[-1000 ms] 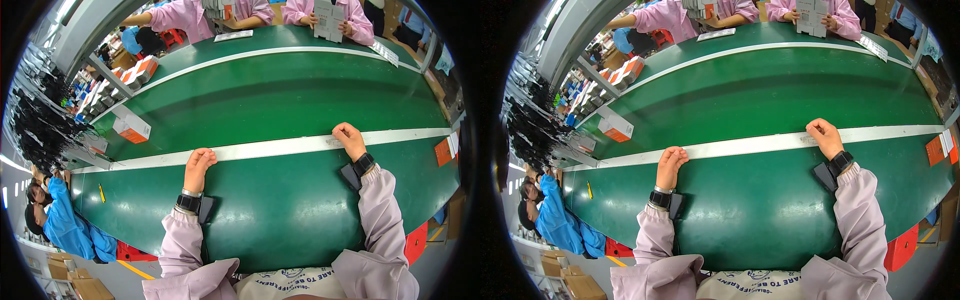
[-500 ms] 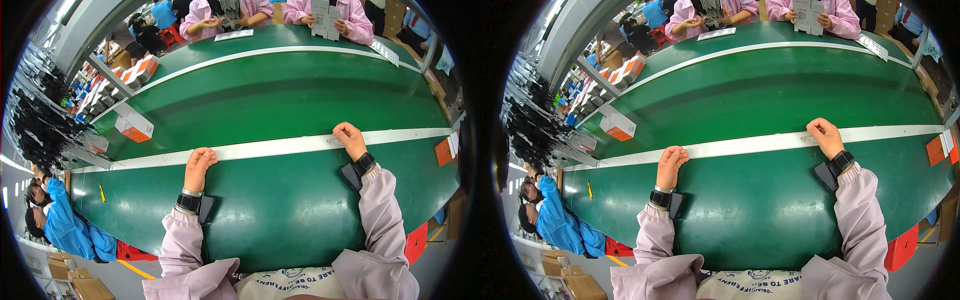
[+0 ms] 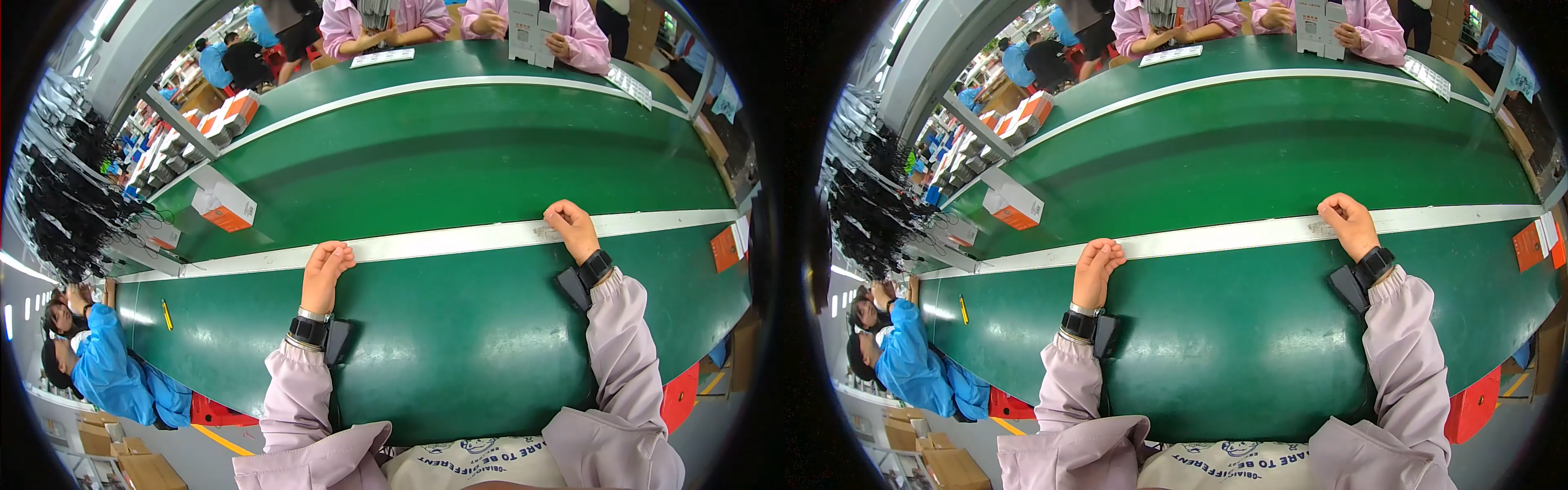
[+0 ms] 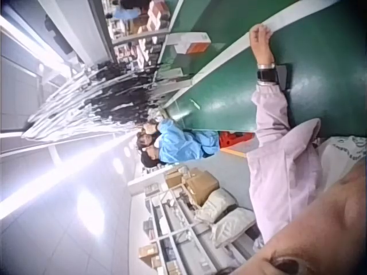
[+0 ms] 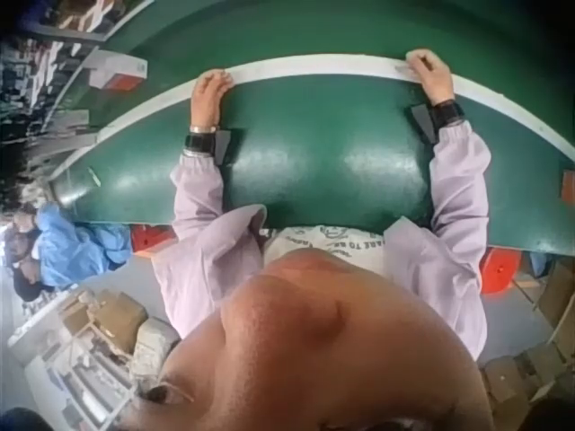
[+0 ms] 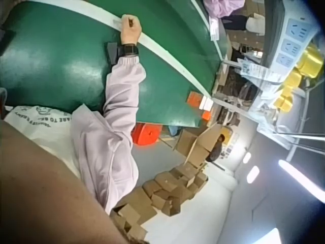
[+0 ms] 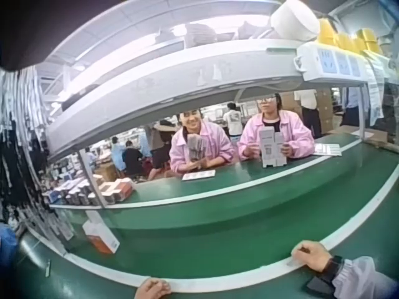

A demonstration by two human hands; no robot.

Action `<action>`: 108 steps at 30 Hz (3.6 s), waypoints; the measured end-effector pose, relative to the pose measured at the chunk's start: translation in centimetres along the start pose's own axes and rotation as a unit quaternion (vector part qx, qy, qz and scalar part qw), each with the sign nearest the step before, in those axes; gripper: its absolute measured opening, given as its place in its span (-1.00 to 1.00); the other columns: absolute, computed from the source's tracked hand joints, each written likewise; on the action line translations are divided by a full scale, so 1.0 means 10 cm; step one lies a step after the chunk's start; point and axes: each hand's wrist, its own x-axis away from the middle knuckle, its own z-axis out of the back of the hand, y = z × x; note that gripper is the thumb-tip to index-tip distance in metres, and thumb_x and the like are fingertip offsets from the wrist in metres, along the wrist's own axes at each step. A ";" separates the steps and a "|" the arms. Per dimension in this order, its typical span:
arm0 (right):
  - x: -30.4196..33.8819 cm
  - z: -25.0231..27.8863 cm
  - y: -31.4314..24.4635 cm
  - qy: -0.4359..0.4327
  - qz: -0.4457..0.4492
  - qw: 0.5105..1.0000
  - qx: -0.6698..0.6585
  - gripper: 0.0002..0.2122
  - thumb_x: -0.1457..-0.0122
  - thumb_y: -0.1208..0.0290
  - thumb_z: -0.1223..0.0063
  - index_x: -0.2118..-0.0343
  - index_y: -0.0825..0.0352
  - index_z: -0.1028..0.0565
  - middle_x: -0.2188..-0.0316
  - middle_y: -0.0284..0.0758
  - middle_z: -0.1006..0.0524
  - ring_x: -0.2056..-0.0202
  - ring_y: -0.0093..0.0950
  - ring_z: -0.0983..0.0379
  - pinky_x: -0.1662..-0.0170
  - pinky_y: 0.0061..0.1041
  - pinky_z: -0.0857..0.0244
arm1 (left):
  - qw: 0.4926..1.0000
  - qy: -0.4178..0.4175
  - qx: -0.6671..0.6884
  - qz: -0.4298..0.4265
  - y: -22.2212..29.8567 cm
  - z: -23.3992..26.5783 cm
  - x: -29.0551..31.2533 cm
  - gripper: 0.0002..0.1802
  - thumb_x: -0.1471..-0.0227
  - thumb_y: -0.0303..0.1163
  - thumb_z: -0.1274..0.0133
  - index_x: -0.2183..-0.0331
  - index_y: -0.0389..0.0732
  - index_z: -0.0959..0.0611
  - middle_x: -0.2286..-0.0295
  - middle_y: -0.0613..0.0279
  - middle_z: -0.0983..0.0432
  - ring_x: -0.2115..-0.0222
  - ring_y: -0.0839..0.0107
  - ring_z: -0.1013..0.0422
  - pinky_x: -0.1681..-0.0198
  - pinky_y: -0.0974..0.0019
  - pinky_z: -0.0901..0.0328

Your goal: The person picks up a box, inserts a packaged item into it, and folds the flaps to close it before placing it on the conveyor belt and repeating the process.

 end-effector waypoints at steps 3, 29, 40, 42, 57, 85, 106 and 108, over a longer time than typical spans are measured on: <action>-0.01 0.00 0.00 -0.002 0.000 1.000 0.001 -0.92 -0.02 0.46 0.09 0.49 0.35 -0.39 0.56 -0.50 -0.38 0.48 -0.72 -0.25 0.37 -0.75 -0.12 | 1.000 0.003 0.001 -0.001 -0.01 0.01 0.00 -0.85 -0.03 -0.42 0.19 0.35 -0.27 -0.41 0.43 0.24 -0.37 0.39 0.47 -0.33 0.27 0.40 -0.27; 0.00 -0.03 -0.01 0.010 0.047 0.998 -0.028 -0.91 -0.04 0.43 0.11 0.49 0.32 -0.37 0.51 -0.41 -0.41 0.50 -0.69 -0.26 0.40 -0.72 -0.14 | 0.876 0.429 -0.158 -0.156 0.04 1.89 -1.30 0.15 0.47 -0.19 -0.29 -0.01 -0.46 0.07 0.01 -0.12 0.05 0.01 0.22 -0.04 -0.01 0.34 -0.01; -0.01 -0.09 0.00 0.039 0.040 0.997 -0.047 -0.91 -0.05 0.43 0.13 0.49 0.33 -0.37 0.51 -0.39 -0.42 0.52 -0.68 -0.26 0.42 -0.72 -0.15 | 0.858 0.439 -0.170 -0.205 0.19 1.80 -1.20 0.05 0.57 -0.32 -0.33 0.05 -0.42 -0.10 0.18 0.05 -0.16 0.20 0.34 -0.20 0.11 0.36 -0.15; 0.01 -0.07 0.00 0.046 0.035 0.996 -0.061 -0.91 -0.05 0.43 0.12 0.49 0.33 -0.37 0.51 -0.39 -0.42 0.52 -0.68 -0.26 0.42 -0.72 -0.15 | 0.860 0.422 -0.188 -0.215 0.10 1.58 -1.09 -0.03 0.54 -0.37 -0.32 0.07 -0.41 -0.13 0.19 0.08 -0.19 0.19 0.37 -0.20 0.11 0.37 -0.15; 0.32 -0.50 -0.35 -0.201 0.132 0.963 -0.125 -0.46 0.10 0.19 -0.10 0.07 0.32 -0.21 0.16 -0.33 -0.31 0.12 -0.53 -0.23 0.06 -0.53 -0.10 | 0.980 -0.028 -0.080 -0.182 -0.21 -1.21 0.35 -0.24 0.28 -0.37 -0.15 0.08 -0.36 -0.10 0.20 0.07 -0.19 0.18 0.35 -0.19 0.07 0.32 -0.09; 0.68 -0.48 -0.98 -0.157 0.391 0.891 0.167 -0.64 0.29 0.38 -0.19 0.30 0.20 -0.46 0.12 -0.22 -0.32 0.19 -0.29 -0.29 0.15 -0.43 -0.17 | 0.943 -0.244 0.080 -0.211 -0.03 -1.51 0.23 -0.71 -0.03 -0.31 0.32 0.36 -0.31 -0.41 0.22 0.10 -0.26 0.17 0.33 -0.18 0.05 0.29 -0.01; 0.70 -0.43 -1.09 -0.206 0.431 0.848 0.231 -0.61 0.28 0.47 -0.15 0.25 0.18 -0.42 0.09 -0.27 -0.26 0.15 -0.22 -0.19 0.10 -0.33 -0.08 | 0.979 -0.130 0.159 -0.004 -0.21 -1.52 0.07 -0.57 -0.09 -0.10 0.40 0.26 -0.28 -0.35 0.39 0.17 -0.36 0.36 0.43 -0.30 0.24 0.38 -0.20; 0.59 -0.38 -0.97 -0.169 0.418 0.864 0.225 -0.64 0.31 0.51 -0.16 0.32 0.24 -0.41 0.12 -0.27 -0.28 0.16 -0.22 -0.20 0.09 -0.34 -0.08 | 0.982 -0.113 0.147 -0.033 -0.32 -1.44 0.04 -0.59 -0.09 -0.12 0.38 0.27 -0.28 -0.35 0.41 0.18 -0.36 0.38 0.43 -0.30 0.25 0.38 -0.21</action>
